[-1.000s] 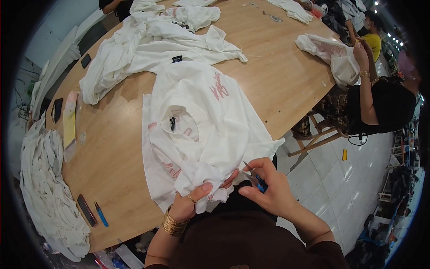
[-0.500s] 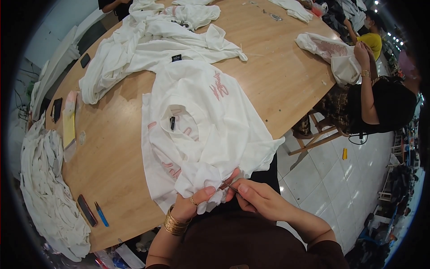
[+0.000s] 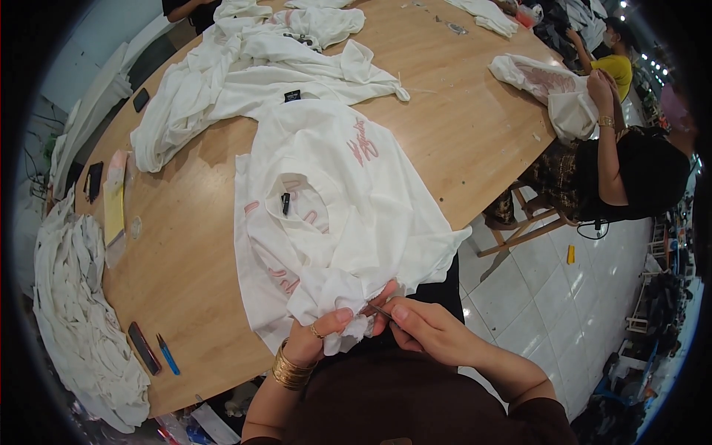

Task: Trimming loose threads from white t-shirts using small scissors.

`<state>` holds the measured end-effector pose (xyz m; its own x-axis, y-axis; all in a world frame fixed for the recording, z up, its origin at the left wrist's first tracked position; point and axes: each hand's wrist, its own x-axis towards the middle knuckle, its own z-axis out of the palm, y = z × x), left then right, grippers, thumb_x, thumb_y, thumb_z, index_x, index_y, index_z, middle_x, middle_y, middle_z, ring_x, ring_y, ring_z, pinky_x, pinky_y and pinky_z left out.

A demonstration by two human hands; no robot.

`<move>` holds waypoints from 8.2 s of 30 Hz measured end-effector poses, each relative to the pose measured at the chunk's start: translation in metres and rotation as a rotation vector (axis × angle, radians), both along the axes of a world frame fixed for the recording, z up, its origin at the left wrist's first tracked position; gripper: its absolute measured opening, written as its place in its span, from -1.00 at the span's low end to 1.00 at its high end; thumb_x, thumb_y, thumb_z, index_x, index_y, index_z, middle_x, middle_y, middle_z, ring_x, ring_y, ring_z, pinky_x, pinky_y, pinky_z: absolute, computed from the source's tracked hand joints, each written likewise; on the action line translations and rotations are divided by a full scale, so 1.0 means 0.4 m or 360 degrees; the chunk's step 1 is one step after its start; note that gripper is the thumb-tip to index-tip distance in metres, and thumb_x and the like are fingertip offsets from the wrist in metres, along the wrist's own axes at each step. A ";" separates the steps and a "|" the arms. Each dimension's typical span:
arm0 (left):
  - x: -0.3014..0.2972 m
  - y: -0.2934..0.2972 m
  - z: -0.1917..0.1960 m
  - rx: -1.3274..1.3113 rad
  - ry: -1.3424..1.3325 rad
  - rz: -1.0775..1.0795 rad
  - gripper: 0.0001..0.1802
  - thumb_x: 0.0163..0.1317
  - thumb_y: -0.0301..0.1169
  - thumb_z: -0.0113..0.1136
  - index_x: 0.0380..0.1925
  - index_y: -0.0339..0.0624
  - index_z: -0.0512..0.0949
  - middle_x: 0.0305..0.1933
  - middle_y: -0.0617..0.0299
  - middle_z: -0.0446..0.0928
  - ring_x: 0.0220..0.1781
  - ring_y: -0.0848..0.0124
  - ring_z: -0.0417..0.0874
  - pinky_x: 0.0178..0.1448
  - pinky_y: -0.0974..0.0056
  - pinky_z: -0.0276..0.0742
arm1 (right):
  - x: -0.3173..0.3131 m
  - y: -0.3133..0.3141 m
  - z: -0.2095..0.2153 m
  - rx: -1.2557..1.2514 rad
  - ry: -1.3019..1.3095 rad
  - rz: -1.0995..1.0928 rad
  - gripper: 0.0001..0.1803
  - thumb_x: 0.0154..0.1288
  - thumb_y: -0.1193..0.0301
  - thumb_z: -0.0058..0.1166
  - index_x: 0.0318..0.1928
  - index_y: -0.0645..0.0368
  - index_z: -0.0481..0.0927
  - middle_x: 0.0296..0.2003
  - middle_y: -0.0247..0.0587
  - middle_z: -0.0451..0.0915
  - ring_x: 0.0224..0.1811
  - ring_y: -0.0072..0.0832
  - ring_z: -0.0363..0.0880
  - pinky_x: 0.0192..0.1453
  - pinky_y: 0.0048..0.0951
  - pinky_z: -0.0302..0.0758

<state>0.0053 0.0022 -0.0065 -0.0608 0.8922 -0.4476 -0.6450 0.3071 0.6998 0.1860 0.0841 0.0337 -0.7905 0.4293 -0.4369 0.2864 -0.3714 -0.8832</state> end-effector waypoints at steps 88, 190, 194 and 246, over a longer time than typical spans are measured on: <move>-0.008 -0.001 -0.005 0.0043 0.0084 -0.0124 -0.74 -0.08 -0.45 0.21 -0.34 -0.23 0.44 -0.50 0.32 0.43 -0.54 0.56 0.39 -0.48 0.48 0.31 | -0.014 -0.024 -0.023 -0.0078 -0.0081 -0.0217 -0.59 0.40 0.16 -0.28 -0.46 0.22 0.39 -0.72 -0.43 0.24 -0.67 -0.70 0.17 -0.58 -0.63 0.16; 0.001 0.002 -0.001 0.0114 -0.0072 -0.0087 -0.68 -0.09 -0.45 0.18 -0.28 -0.27 0.41 -0.52 0.25 0.45 -0.59 0.53 0.41 -0.52 0.46 0.33 | -0.023 -0.020 -0.001 0.0140 -0.0213 -0.0149 -0.60 0.39 0.18 -0.28 -0.46 0.22 0.39 -0.75 -0.37 0.25 -0.68 -0.64 0.20 -0.57 -0.56 0.21; -0.001 0.004 0.003 0.0077 0.0016 -0.0232 -0.67 -0.09 -0.44 0.20 -0.27 -0.28 0.40 -0.53 0.25 0.44 -0.59 0.53 0.41 -0.52 0.45 0.34 | -0.023 -0.020 -0.010 0.0178 -0.0209 -0.0161 -0.60 0.39 0.18 -0.27 -0.46 0.22 0.40 -0.76 -0.38 0.24 -0.69 -0.65 0.19 -0.58 -0.56 0.20; -0.006 0.007 0.005 0.0182 0.0069 -0.0274 -0.75 -0.06 -0.42 0.20 -0.36 -0.27 0.43 -0.54 0.23 0.44 -0.57 0.51 0.45 -0.51 0.45 0.39 | -0.017 -0.017 -0.003 0.0251 -0.0266 -0.0109 -0.64 0.37 0.22 -0.24 -0.44 0.23 0.41 -0.74 -0.29 0.28 -0.70 -0.57 0.21 -0.56 -0.50 0.21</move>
